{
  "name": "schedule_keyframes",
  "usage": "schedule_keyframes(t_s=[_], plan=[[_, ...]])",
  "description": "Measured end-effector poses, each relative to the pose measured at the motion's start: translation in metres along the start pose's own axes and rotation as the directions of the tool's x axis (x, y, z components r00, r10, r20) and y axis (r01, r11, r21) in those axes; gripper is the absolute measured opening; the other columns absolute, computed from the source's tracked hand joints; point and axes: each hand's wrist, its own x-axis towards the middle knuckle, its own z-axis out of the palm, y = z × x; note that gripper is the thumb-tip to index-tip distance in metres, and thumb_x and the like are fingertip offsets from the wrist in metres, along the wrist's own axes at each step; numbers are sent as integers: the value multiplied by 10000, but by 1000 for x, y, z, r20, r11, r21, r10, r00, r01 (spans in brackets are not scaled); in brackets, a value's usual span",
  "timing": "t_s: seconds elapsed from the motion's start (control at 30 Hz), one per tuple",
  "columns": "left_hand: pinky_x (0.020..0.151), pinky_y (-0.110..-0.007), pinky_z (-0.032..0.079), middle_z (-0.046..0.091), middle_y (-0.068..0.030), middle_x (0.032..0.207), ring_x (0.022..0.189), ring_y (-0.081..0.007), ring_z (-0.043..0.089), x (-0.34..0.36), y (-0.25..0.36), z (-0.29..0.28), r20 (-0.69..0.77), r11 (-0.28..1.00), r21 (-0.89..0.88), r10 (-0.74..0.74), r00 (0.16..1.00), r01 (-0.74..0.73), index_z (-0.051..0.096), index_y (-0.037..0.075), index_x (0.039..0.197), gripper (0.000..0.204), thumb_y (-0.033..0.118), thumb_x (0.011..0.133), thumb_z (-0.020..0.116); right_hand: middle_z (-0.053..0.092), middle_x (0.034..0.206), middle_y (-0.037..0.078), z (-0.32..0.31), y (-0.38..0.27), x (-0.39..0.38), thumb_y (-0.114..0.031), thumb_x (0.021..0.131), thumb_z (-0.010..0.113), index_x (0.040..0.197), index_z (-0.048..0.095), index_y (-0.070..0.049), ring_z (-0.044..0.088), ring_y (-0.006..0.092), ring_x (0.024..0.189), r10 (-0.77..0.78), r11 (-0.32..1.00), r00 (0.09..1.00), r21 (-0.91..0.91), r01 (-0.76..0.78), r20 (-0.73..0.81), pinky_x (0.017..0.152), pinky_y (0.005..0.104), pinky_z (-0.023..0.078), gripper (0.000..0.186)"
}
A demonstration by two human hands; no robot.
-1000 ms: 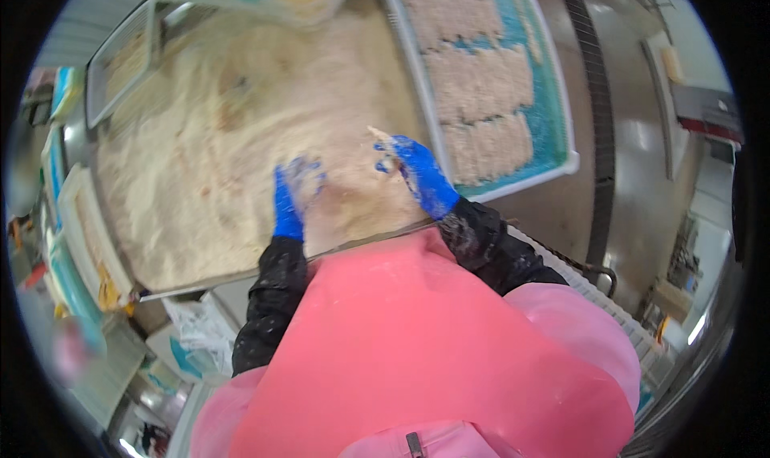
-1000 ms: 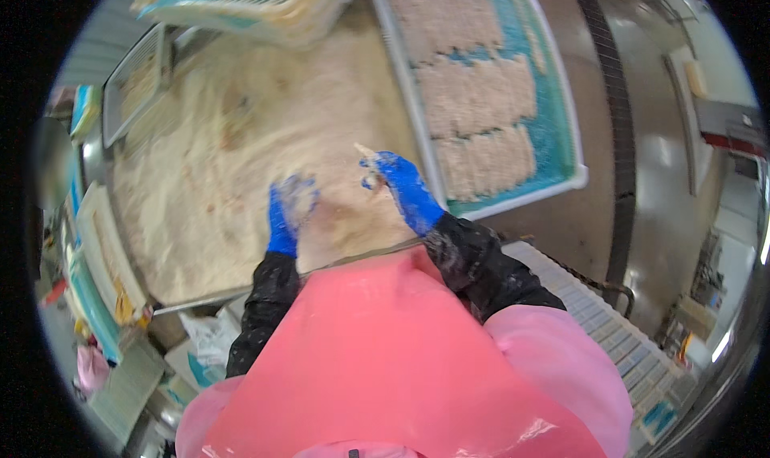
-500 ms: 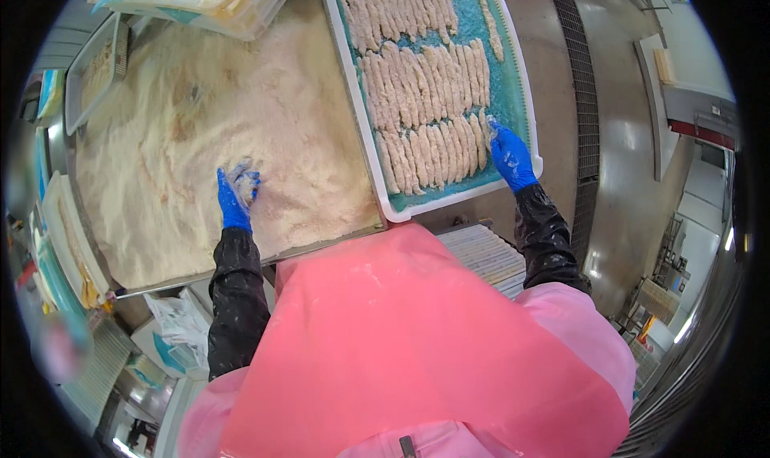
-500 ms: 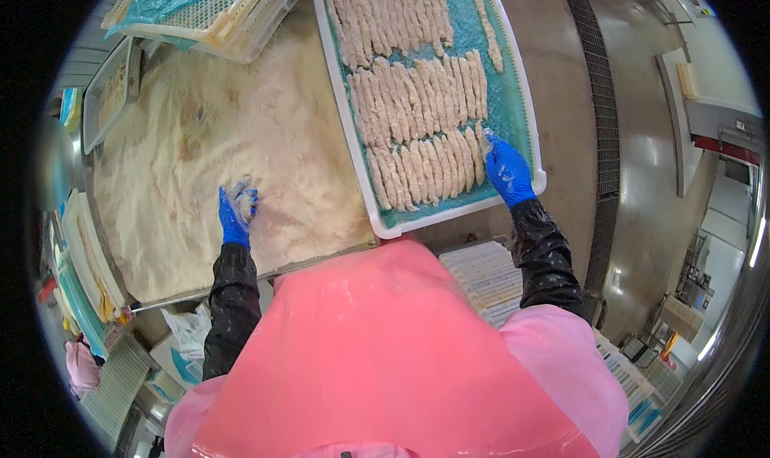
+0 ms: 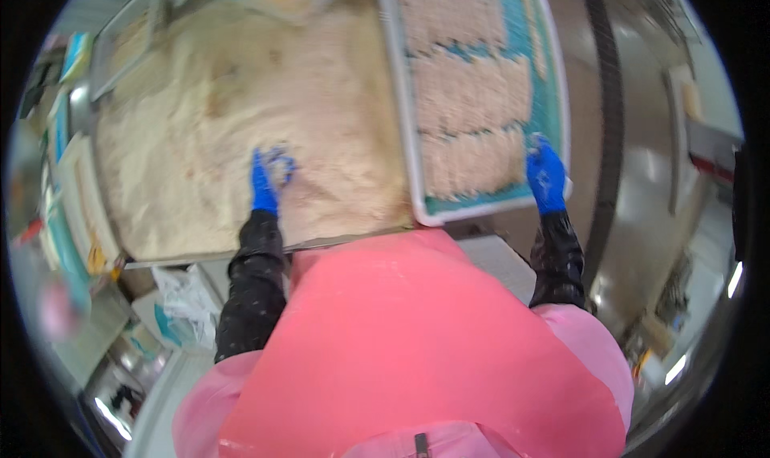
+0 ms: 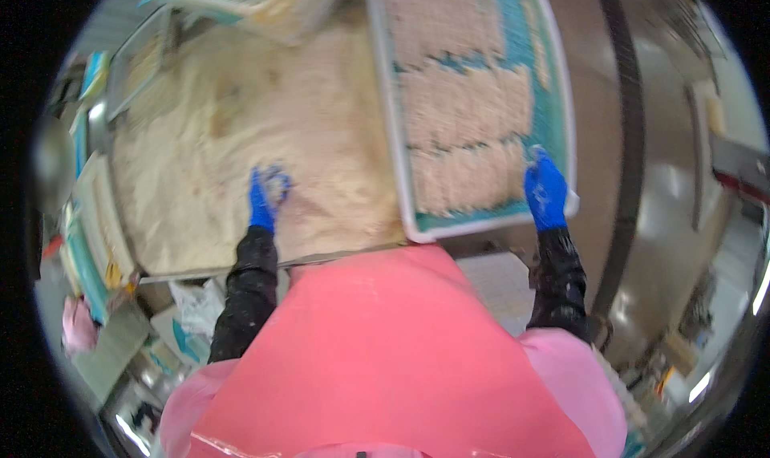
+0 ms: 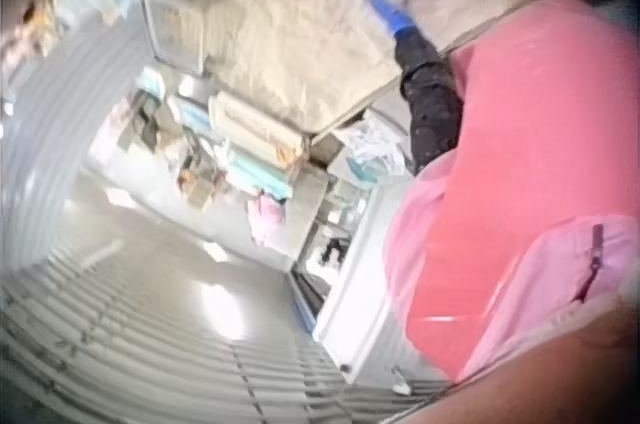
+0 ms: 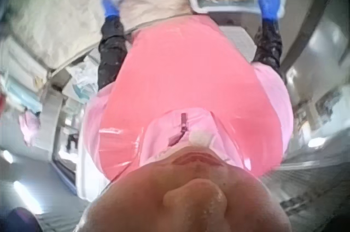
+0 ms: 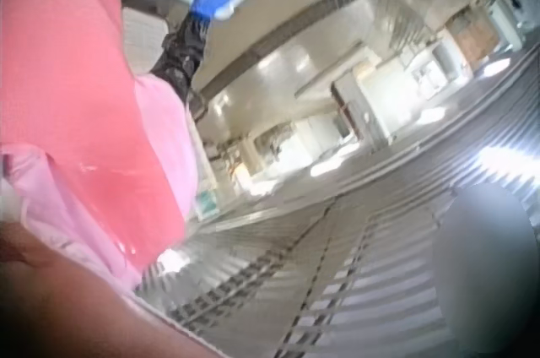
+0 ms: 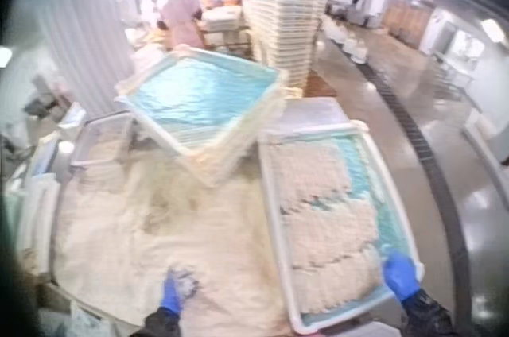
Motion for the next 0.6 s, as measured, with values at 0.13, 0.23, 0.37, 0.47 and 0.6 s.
schedule_keyframes(t_s=[0.13,0.23,0.37,0.47,0.6], plan=[[650,-297,502,619,-82,894,741,-189,606,-13,11,11,61,998,51,30,998,-33,595,64,1079,317,341,950,511,651,1028,145,86,-148,12,120,820,448,1091,631,12,639,237,928,-396,764,911,509,398,-119,830,306,504,345],[594,-291,509,645,-120,878,725,-212,638,-25,23,2,85,969,244,20,996,-40,593,23,1073,238,209,949,512,652,1008,163,167,-273,13,167,731,397,1055,650,-5,645,258,927,-687,465,727,774,429,10,833,316,504,446],[601,-301,543,658,-125,888,771,-204,665,-47,25,-38,77,929,342,124,989,-143,614,-24,1050,190,100,921,551,595,1160,180,269,-375,26,-14,815,528,1175,603,-69,571,334,1072,-670,647,725,355,675,-158,945,388,437,372],[579,-289,542,669,-103,838,706,-185,664,-61,27,-61,64,918,376,109,992,-125,641,-26,976,169,114,883,621,539,1240,173,335,-385,13,-153,840,611,1242,556,-104,508,331,1154,-675,738,722,108,666,152,971,388,407,408],[529,-281,523,676,-110,777,618,-178,653,-49,13,-81,56,913,392,102,993,-115,654,-21,909,240,199,832,713,572,1177,145,355,-437,4,-111,841,574,1180,601,-112,566,321,1038,-736,598,673,529,602,67,943,386,428,340]])
